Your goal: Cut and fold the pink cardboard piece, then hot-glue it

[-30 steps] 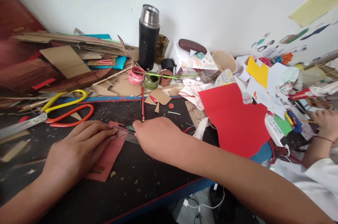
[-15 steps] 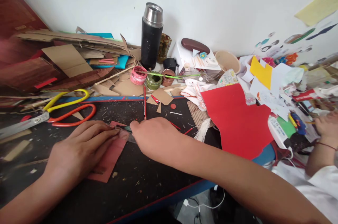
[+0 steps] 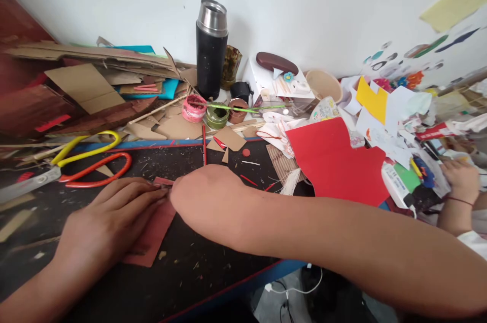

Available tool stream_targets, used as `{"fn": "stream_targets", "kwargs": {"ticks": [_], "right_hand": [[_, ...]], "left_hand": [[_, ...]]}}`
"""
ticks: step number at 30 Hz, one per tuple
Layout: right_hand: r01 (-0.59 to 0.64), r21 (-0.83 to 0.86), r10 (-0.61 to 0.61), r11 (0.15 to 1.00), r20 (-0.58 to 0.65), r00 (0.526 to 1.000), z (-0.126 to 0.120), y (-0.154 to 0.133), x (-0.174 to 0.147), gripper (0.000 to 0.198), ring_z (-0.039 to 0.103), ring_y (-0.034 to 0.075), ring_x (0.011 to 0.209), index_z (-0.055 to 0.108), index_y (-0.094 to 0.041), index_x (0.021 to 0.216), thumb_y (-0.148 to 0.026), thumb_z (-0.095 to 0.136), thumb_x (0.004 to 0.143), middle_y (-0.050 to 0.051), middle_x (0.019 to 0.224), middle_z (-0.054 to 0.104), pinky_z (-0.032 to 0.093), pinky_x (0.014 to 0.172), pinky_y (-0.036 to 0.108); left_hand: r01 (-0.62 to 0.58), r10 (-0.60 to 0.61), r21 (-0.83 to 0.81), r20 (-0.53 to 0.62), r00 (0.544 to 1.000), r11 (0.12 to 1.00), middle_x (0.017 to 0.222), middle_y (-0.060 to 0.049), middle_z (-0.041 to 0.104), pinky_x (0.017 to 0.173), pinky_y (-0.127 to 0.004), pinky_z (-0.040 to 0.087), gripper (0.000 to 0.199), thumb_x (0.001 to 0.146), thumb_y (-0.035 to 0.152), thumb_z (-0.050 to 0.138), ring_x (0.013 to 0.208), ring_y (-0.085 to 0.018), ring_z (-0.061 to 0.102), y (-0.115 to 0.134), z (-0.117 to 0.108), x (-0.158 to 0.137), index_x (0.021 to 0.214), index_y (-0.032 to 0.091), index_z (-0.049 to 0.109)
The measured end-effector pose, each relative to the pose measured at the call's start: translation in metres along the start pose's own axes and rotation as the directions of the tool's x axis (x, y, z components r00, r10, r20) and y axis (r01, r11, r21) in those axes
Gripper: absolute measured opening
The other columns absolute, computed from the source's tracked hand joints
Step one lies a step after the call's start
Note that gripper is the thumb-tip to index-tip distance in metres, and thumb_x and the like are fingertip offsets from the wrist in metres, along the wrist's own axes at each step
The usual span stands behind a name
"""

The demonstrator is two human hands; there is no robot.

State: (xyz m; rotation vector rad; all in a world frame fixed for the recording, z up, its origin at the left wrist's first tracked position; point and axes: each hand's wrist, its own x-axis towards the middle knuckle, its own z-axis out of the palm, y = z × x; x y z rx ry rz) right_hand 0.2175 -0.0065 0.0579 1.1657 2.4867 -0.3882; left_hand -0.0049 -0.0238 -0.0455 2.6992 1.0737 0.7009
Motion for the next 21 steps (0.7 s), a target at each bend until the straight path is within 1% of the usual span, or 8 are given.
{"fn": "stream_targets", "kwargs": {"ticks": [3,7,11,16,21], "right_hand": [[-0.018,-0.003,0.018,1.000,0.012,1.000,0.002,0.002,-0.002,0.019,0.071,0.021,0.070,0.072,-0.010,0.109,-0.008,0.057,0.098,0.012,0.078,0.074,0.047,0.064,0.030],[-0.028,-0.014,0.028,1.000,0.007,1.000,0.007,0.004,-0.005,0.017,0.071,0.022,0.068,0.071,-0.010,0.108,-0.011,0.058,0.097,0.011,0.076,0.073,0.042,0.056,0.030],[-0.026,-0.016,0.026,1.000,0.021,0.999,0.005,0.004,-0.007,0.017,0.071,0.023,0.068,0.071,-0.011,0.106,-0.009,0.059,0.094,0.010,0.074,0.072,0.040,0.054,0.030],[-0.064,-0.024,0.066,0.998,0.109,0.992,-0.001,0.002,-0.011,0.019,0.072,0.024,0.067,0.068,-0.011,0.108,-0.008,0.063,0.091,0.010,0.077,0.073,0.036,0.050,0.031],[-0.071,0.006,0.070,0.997,0.083,0.994,0.004,0.004,-0.014,0.016,0.073,0.024,0.069,0.066,-0.012,0.107,-0.009,0.063,0.092,0.010,0.079,0.074,0.037,0.052,0.032]], "left_hand": [[0.011,-0.011,-0.006,0.005,1.000,1.000,0.110,-0.009,0.074,0.095,-0.039,0.056,0.034,0.109,0.029,0.042,0.112,-0.026,0.063,0.000,0.000,-0.001,0.117,0.018,0.073],[-0.003,0.003,0.015,0.003,1.000,1.000,0.110,-0.010,0.074,0.095,-0.040,0.056,0.034,0.109,0.028,0.042,0.112,-0.027,0.063,0.000,0.001,-0.001,0.118,0.016,0.073],[0.008,-0.008,0.011,0.006,1.000,1.000,0.109,-0.009,0.073,0.095,-0.039,0.056,0.034,0.109,0.029,0.042,0.112,-0.027,0.063,0.000,0.002,-0.001,0.117,0.018,0.073],[0.023,-0.022,-0.007,0.022,1.000,1.000,0.110,-0.009,0.072,0.098,-0.041,0.056,0.032,0.109,0.030,0.044,0.112,-0.027,0.063,-0.002,0.003,-0.003,0.118,0.018,0.072],[0.049,-0.049,-0.013,0.013,0.999,0.999,0.110,-0.009,0.072,0.098,-0.040,0.056,0.031,0.109,0.031,0.045,0.112,-0.026,0.063,-0.001,0.004,-0.004,0.116,0.020,0.073]]}}
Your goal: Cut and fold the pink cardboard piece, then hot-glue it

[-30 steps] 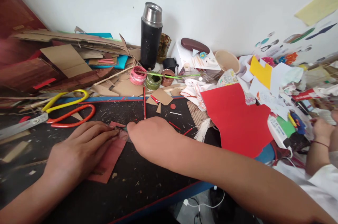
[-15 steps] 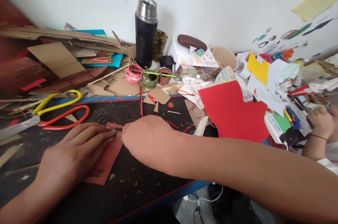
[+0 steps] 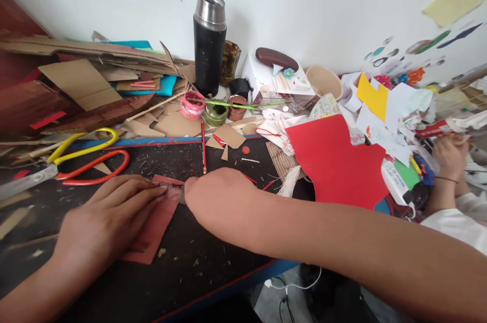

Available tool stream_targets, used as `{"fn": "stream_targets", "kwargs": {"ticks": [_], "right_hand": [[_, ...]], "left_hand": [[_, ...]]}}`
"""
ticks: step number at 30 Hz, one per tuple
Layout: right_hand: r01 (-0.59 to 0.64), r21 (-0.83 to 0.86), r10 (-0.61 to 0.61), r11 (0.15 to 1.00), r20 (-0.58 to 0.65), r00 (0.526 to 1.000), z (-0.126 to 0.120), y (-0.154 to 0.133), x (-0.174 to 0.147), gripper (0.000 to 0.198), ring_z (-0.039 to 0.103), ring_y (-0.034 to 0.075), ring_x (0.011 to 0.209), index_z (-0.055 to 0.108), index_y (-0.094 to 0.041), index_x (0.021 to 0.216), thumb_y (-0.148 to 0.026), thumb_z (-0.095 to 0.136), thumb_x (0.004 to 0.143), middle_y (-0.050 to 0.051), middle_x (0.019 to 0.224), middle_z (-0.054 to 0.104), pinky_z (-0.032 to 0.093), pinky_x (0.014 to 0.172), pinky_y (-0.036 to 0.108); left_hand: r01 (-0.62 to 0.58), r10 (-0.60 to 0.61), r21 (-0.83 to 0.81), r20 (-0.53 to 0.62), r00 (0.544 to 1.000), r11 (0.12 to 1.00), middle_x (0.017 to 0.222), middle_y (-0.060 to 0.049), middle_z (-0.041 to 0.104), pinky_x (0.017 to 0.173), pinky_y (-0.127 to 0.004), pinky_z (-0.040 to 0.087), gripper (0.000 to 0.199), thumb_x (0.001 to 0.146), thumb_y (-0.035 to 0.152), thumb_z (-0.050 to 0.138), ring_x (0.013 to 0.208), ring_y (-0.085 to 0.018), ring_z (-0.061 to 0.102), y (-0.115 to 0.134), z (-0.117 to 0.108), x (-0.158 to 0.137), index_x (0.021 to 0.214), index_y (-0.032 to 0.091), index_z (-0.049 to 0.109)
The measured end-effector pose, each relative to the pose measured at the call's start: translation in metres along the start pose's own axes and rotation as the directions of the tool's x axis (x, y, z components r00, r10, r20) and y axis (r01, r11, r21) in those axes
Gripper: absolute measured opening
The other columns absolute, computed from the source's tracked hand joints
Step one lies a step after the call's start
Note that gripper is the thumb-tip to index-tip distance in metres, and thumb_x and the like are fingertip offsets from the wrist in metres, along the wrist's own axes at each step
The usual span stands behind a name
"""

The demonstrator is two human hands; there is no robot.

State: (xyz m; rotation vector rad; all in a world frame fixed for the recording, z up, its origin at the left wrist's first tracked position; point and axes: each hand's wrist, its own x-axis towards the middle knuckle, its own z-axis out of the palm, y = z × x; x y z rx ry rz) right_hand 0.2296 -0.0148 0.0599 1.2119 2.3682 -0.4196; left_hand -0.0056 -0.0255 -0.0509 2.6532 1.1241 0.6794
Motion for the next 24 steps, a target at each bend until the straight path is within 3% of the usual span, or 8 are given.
{"fn": "stream_targets", "kwargs": {"ticks": [10,13,24], "right_hand": [[-0.042,0.122,0.061,0.992,-0.155,0.986,0.005,0.010,-0.011,0.012,0.071,0.022,0.073,0.065,-0.016,0.109,-0.021,0.055,0.105,0.008,0.087,0.078,0.030,0.055,0.033],[-0.083,0.151,0.105,0.985,-0.147,0.984,0.003,0.011,-0.015,0.016,0.070,0.021,0.074,0.064,-0.016,0.111,-0.026,0.052,0.108,0.008,0.087,0.077,0.027,0.056,0.034],[-0.037,0.130,0.055,0.991,-0.134,0.990,0.013,0.007,-0.010,0.013,0.070,0.021,0.073,0.065,-0.015,0.109,-0.020,0.054,0.104,0.008,0.090,0.078,0.022,0.054,0.036]], "left_hand": [[-0.001,0.001,0.033,-0.010,1.000,0.999,0.108,-0.008,0.073,0.096,-0.040,0.055,0.030,0.109,0.031,0.046,0.110,-0.026,0.063,0.003,0.000,0.003,0.113,0.019,0.074],[-0.009,0.009,0.037,-0.019,1.000,0.999,0.107,-0.008,0.073,0.094,-0.038,0.056,0.030,0.109,0.030,0.046,0.108,-0.025,0.063,0.004,-0.001,0.005,0.112,0.019,0.074],[0.051,-0.051,-0.004,0.003,0.999,0.999,0.105,-0.006,0.075,0.093,-0.040,0.057,0.031,0.108,0.031,0.046,0.107,-0.025,0.065,0.006,-0.003,0.005,0.107,0.023,0.076]]}}
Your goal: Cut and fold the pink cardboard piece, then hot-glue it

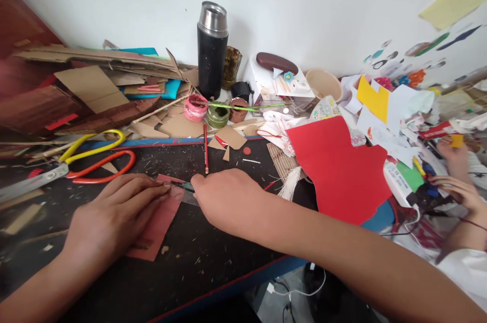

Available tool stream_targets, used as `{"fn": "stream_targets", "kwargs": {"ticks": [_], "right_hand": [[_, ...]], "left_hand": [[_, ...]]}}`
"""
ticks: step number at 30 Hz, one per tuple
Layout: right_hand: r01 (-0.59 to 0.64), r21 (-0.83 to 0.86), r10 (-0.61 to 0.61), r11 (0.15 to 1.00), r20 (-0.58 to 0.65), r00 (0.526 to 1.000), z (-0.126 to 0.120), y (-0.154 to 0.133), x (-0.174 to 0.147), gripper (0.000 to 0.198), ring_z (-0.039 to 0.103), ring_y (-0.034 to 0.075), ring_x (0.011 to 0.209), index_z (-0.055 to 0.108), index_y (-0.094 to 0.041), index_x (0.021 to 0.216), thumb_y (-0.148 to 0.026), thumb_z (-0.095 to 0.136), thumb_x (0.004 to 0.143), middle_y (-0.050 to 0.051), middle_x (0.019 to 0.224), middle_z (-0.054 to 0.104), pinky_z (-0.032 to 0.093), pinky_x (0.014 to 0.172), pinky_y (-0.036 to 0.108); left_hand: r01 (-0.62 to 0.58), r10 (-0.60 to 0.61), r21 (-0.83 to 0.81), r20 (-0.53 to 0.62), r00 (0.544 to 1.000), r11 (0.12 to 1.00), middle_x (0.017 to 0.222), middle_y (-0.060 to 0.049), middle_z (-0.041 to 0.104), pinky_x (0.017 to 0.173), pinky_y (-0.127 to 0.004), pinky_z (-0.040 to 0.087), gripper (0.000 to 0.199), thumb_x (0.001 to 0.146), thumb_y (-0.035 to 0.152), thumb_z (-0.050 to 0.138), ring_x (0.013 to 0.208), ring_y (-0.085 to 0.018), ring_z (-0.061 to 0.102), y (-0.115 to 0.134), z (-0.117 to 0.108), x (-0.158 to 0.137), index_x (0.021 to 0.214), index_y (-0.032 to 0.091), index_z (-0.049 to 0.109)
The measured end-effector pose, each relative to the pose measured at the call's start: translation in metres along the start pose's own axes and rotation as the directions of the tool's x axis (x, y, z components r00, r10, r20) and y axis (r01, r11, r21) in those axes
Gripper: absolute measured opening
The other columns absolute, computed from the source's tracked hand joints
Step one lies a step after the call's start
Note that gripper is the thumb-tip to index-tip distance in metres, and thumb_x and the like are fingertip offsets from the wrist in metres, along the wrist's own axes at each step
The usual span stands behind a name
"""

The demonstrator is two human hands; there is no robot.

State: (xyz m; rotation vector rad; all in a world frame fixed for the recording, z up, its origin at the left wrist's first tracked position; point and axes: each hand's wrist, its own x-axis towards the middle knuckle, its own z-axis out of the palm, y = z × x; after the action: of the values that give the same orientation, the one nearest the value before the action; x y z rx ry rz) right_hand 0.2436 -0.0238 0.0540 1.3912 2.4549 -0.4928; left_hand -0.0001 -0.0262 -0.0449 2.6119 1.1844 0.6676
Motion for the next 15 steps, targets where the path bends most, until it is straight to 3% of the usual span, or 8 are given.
{"fn": "stream_targets", "kwargs": {"ticks": [15], "right_hand": [[0.027,-0.052,-0.029,0.998,-0.049,0.998,0.008,-0.004,0.014,0.013,0.073,0.023,0.071,0.065,-0.015,0.109,-0.018,0.053,0.103,0.007,0.085,0.078,0.027,0.052,0.035]], "left_hand": [[-0.002,0.003,0.016,-0.005,1.000,1.000,0.109,-0.007,0.075,0.093,-0.039,0.058,0.028,0.108,0.030,0.048,0.110,-0.025,0.065,-0.003,0.003,-0.003,0.111,0.023,0.075]]}}
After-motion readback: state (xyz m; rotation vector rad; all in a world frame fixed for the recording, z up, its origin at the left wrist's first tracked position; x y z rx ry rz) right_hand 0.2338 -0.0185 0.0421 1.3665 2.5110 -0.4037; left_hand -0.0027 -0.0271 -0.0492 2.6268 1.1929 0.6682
